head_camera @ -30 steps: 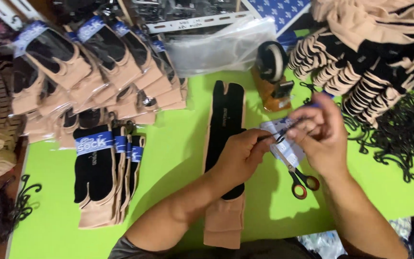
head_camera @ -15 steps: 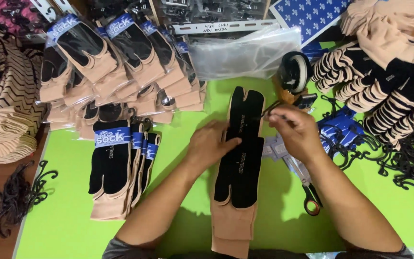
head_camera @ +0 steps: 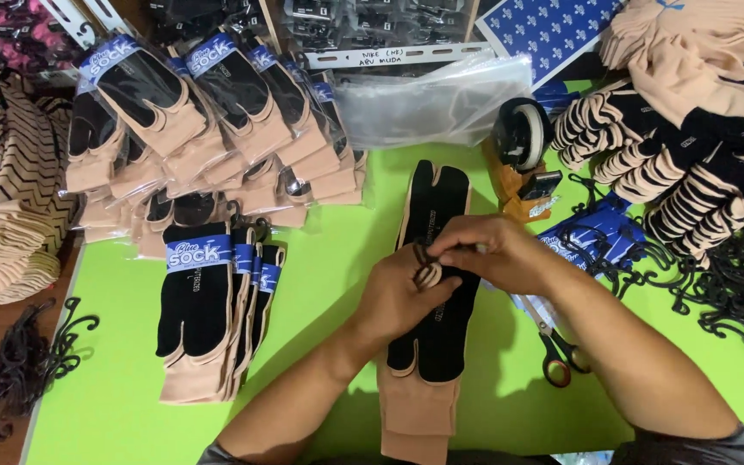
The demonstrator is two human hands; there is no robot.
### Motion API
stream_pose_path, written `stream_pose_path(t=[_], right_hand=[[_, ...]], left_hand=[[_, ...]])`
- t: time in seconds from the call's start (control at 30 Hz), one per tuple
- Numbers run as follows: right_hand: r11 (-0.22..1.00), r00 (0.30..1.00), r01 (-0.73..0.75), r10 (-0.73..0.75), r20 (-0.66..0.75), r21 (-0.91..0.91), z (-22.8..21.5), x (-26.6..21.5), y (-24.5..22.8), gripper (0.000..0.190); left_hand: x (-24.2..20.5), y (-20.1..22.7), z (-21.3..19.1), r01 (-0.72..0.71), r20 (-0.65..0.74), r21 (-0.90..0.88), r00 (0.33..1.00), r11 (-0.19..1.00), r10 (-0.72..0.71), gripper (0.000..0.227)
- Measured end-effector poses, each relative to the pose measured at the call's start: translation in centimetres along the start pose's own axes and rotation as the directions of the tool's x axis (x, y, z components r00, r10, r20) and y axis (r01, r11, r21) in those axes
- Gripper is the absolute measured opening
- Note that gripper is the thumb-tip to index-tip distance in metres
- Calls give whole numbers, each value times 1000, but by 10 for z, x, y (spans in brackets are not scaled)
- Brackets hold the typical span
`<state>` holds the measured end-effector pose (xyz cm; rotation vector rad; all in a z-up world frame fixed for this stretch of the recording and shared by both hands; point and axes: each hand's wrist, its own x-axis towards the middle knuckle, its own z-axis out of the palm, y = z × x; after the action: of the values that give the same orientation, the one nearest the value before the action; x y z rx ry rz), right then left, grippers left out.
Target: Attaching brand tags and labels to socks and organizing them into stacks on a workspace.
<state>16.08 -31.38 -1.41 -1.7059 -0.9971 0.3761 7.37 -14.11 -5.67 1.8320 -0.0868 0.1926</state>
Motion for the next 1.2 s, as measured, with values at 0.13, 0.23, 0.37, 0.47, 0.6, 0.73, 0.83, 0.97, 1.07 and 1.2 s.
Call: stream_pose_path(t=[0.13, 0.23, 0.37, 0.47, 0.6, 0.73, 0.83, 0.97, 1.07, 1.2], right_hand=[[790, 999, 37, -15, 41, -611, -16, -15, -4, 18], [758, 997, -48, -3, -77, -650, -27, -36, 3, 16], [731, 968, -252, 190, -166, -634, -49, -71, 55, 30], [587, 957, -237, 277, -84, -774, -55, -89, 98, 44], [597, 973, -157, 232, -19, -787, -72, -86, 113, 32], [741, 973, -215, 222, -71, -636, -80, -83, 129, 10], [817, 981, -193, 172, -89, -544, -76, -80, 124, 15], [950, 969, -46, -33, -246, -310, -48, -97, 121, 22], [946, 980, 4, -67, -186, -323, 2, -92, 70, 17], [827, 858, -513, 504, -101, -229, 19, -73, 4, 50]], left_hand=[[6, -64, 9, -170, -54, -42, 984, 985, 167, 19], [9, -52, 5, -185, -145, -77, 974, 980, 173, 14], [13, -53, -1, 8, -125, -192, 992, 981, -33, 14], [15, -58, -1, 81, -92, -236, 990, 968, -105, 17], [15, -60, -2, 130, -70, -203, 987, 970, -147, 19], [11, -55, -12, 182, -93, -20, 979, 983, -183, 35], [7, -45, -21, 167, -116, 202, 982, 965, -146, 57], [-14, -24, -17, -184, -121, 206, 970, 961, 211, 50], [-38, 5, -12, -84, 133, -48, 987, 995, 89, 46], [-33, -16, -28, 164, 72, -183, 986, 969, -154, 38]])
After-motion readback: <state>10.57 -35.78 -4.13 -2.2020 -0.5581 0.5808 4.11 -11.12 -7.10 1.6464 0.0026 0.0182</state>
